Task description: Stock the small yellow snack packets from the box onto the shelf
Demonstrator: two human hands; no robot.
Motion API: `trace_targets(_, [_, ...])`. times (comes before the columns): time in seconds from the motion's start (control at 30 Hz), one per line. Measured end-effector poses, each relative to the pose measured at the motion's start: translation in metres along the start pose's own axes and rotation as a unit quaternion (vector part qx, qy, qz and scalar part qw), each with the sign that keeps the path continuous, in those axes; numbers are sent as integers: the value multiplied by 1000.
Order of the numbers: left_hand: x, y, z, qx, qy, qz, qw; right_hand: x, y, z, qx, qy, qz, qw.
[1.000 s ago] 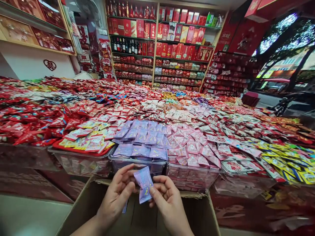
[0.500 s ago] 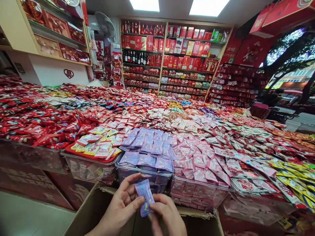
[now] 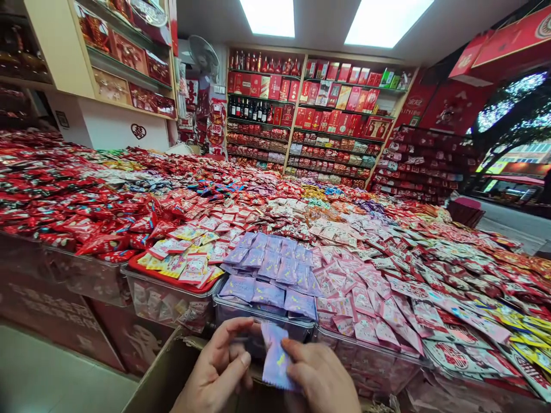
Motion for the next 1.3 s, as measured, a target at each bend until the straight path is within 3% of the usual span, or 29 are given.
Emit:
trace_targets(0.17, [-1, -9, -3, 31, 2, -82, 996, -12, 29, -104, -6, -39, 116, 992])
trace_targets(0.27, [0, -9, -5, 71, -23, -181, 981, 3, 56, -164, 36, -86, 191, 977])
trace_targets(0.37, [2, -7, -7, 85, -75, -250, 962, 23, 73, -194, 83, -135, 260, 953])
trace_targets(0.53, [9, 2, -9, 96, -131, -319, 934, 44, 74, -195, 90, -197, 302, 928])
trace_targets(0.73, [18, 16, -1, 143, -162, -318, 923, 50, 69, -192, 37, -277, 263, 923])
trace_targets(0.83, [3, 34, 1, 176, -100, -269, 942, 27, 52, -187, 8, -229, 218, 949])
trace_targets(0.9, [-18, 43, -2, 186, -13, -204, 961, 0, 33, -176, 14, -160, 171, 972])
trace_targets(0.97, [-41, 45, -7, 186, 82, -126, 971, -19, 15, -155, 50, -179, 74, 980])
trace_targets(1.0, [-51, 43, -10, 181, 120, -91, 972, -18, 5, -140, 54, -236, 10, 970])
trace_targets(1.03, [-58, 41, -13, 175, 150, -63, 971, -11, -7, -121, 50, -319, -56, 945])
trace_targets(1.1, [-67, 38, -17, 164, 179, -28, 970, 20, -32, -70, 36, -502, -165, 848])
trace_targets(1.17, [-69, 36, -19, 162, 182, -19, 970, 67, -43, -18, 55, -600, -210, 770])
trace_targets(1.2, [-68, 36, -19, 161, 179, -22, 970, 96, -42, 3, 75, -613, -201, 760])
trace_targets(1.23, [-67, 35, -18, 158, 176, -27, 971, 127, -34, 18, 102, -597, -160, 779])
trace_targets(1.3, [-66, 33, -17, 152, 173, -41, 972, 190, -21, 35, 87, -559, -100, 818])
Point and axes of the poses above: each hand's wrist, its own z-axis away from the middle knuckle, its own x-axis out of the palm, y = z × x, the point moved 6 cm from there along -z, towards the middle knuckle, and after that the axes turned 14 degrees about -y, right-handed, at the moved point
